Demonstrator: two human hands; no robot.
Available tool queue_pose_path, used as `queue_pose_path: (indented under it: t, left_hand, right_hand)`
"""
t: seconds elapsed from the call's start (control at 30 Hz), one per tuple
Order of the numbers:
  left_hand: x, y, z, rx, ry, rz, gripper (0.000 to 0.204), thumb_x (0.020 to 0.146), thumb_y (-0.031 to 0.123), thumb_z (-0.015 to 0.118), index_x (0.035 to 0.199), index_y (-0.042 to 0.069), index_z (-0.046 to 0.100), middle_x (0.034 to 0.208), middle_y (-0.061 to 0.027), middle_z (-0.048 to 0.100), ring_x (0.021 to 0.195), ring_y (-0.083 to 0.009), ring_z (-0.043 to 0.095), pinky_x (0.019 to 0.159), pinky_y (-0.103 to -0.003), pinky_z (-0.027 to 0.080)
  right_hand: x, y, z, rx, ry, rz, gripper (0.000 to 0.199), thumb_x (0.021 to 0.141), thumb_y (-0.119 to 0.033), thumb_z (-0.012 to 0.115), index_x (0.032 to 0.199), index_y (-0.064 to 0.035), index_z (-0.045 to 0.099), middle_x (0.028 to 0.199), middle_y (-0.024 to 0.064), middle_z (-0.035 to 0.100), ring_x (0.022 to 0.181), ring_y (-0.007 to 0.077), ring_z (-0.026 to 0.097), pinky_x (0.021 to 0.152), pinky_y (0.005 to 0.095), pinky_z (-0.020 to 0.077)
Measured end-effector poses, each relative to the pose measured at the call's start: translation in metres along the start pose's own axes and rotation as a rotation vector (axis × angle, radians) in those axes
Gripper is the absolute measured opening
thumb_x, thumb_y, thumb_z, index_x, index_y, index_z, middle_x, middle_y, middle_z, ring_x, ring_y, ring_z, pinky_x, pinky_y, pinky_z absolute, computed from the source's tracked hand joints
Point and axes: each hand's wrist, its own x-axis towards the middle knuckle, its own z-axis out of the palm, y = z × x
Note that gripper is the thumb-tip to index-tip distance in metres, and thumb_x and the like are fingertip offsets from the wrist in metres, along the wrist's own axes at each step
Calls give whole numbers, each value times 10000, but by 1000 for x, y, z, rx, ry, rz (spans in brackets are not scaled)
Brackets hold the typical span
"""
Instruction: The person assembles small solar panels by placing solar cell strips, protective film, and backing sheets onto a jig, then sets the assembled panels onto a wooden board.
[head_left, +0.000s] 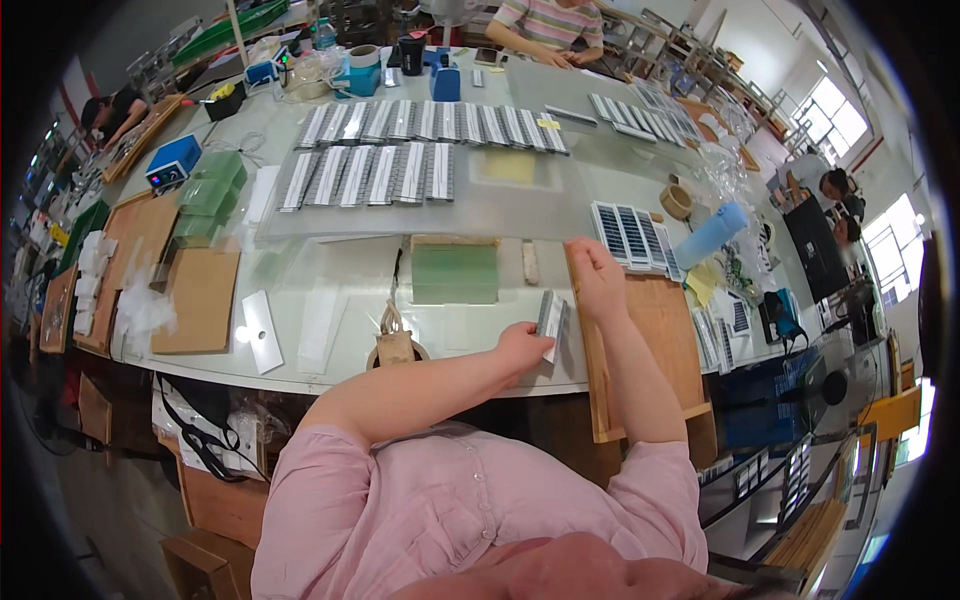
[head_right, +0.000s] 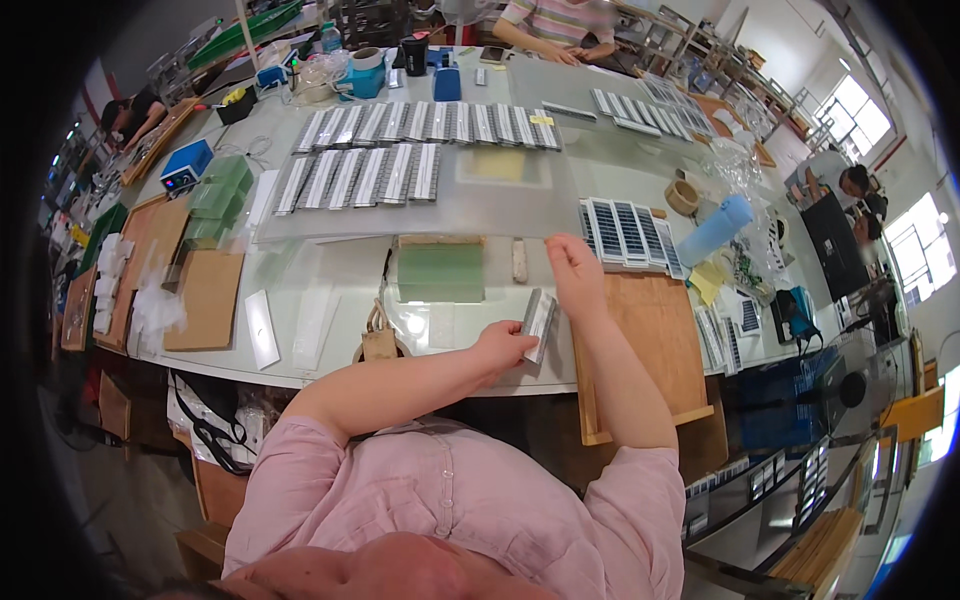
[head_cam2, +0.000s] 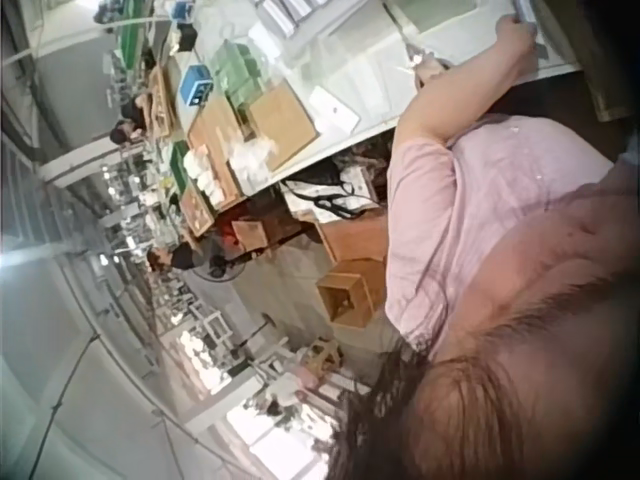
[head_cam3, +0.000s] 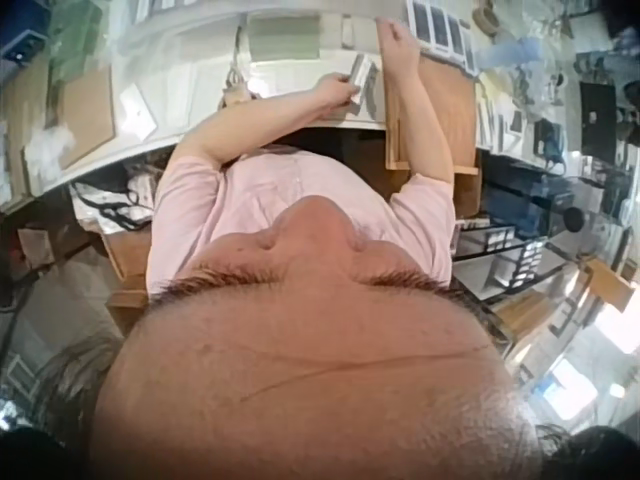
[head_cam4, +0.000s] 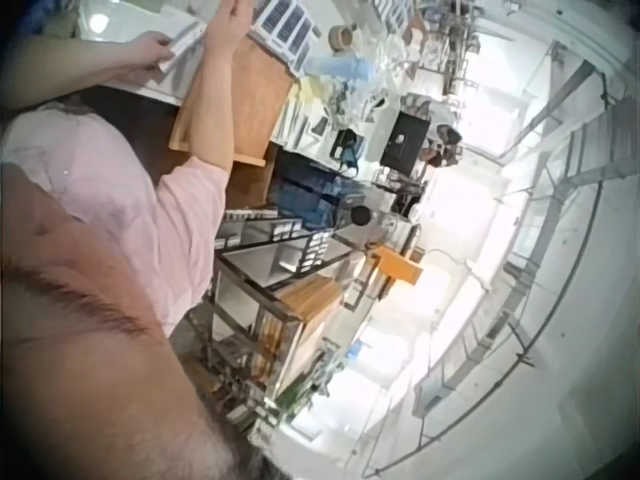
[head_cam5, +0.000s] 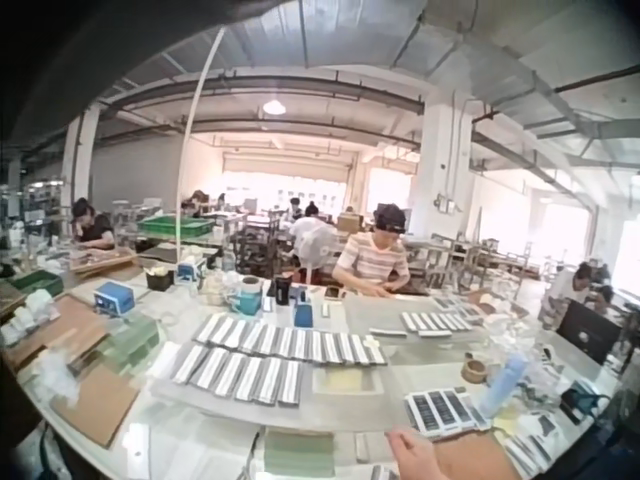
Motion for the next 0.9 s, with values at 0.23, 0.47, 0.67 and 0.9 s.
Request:
queue_pose_path:
  t: [0.23, 0.47, 0.67, 0.9]
  left_hand:
    - [-13, -3, -3, -63, 53, 31, 834, 847, 214, 660, 1461, 14, 132, 1369, -195, 404, 790, -165, 530, 634, -310, 478]
    - [-58, 33, -22, -122, -105, -241, 965, 833, 340, 655, 1480, 67, -7, 1516, -161, 173, 999, -351, 551, 799, -510, 496]
    - [-68, 31, -41, -111, -117, -246, 849, 840, 193, 596, 1482, 76, 54, 1373, -170, 384, 955, -297, 584, 770, -460, 501]
    - [-28, 38, -112, -689, 275, 252, 222, 843, 87, 540, 1053, 22, 509, 957, -84, 542, 877, -210, 566, 735, -344, 460]
  right_hand:
    - [29, -42, 81, -453, -106, -390, 295, 884, -238, 600, 1082, -20, 621, 1160, 193, 594, 1102, 356, 537, 942, 403, 417]
    - [69, -54, 155, -727, -320, -406, 517, 895, -402, 540, 1305, -91, 485, 1379, 208, 414, 1244, 366, 420, 1026, 483, 310]
    - [77, -47, 171, -863, -287, -417, 481, 896, -442, 508, 1254, -120, 522, 1317, 131, 460, 1212, 306, 427, 1002, 541, 277]
    - [56, -47, 143, -805, -320, -420, 440, 911, -411, 508, 1240, -119, 538, 1345, 141, 460, 1242, 306, 420, 1028, 553, 258]
